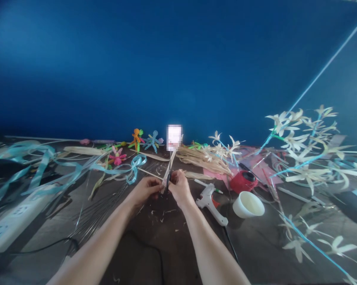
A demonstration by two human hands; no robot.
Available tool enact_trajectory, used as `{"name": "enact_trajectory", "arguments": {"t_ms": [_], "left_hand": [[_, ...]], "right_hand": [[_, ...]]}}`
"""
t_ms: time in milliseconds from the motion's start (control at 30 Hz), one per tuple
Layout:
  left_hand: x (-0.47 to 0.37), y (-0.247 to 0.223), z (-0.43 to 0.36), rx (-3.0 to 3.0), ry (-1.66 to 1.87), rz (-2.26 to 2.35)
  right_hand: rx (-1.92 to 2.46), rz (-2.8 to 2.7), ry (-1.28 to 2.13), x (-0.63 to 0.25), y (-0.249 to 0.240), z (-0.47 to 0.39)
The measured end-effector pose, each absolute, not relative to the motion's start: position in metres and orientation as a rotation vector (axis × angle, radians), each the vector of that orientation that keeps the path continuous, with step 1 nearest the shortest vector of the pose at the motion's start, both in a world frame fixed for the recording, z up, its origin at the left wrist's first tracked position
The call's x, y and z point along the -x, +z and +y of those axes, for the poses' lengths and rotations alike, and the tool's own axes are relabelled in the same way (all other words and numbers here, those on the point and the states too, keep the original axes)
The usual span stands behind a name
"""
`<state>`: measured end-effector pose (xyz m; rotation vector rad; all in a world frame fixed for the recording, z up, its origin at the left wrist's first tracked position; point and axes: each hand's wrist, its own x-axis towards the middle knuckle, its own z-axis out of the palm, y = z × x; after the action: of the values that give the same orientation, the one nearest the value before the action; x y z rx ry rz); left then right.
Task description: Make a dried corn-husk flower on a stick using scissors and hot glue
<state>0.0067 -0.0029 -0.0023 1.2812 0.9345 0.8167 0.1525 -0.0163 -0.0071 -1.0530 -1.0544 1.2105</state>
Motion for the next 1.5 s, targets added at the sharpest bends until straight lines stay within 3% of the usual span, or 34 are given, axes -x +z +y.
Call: {"name": "enact_trajectory", "arguments": {"t_ms": [467,667,933,1233,1500], "left_hand": [[0.002,0.002,-0.005,-1.104,0.773,0.669],[0.001,-0.001,-0.003,-1.153,0.762,0.732],[-0.004,-0.001,-0.005,-1.204,0.795,0.826],[-0.005,0.001,-0.005,-1.156,0.803,0.832],[-0.005,-0.003,-0.002,-1.125,0.848,0.859]], "right_hand": [[0.748,-0.9,1.619,-0.155,0.005,-0.023],[0.806,-0.841,1.445,-0.157,0.0,-0.019],[1.001,-1.155,1.077,-0.156,-0.008,-0.015],[0.918,-1.053,1.33,-0.152,-0.002,-0.021],[0.98,-1.107,1.267,-0.152,-0.006,-0.018]]}}
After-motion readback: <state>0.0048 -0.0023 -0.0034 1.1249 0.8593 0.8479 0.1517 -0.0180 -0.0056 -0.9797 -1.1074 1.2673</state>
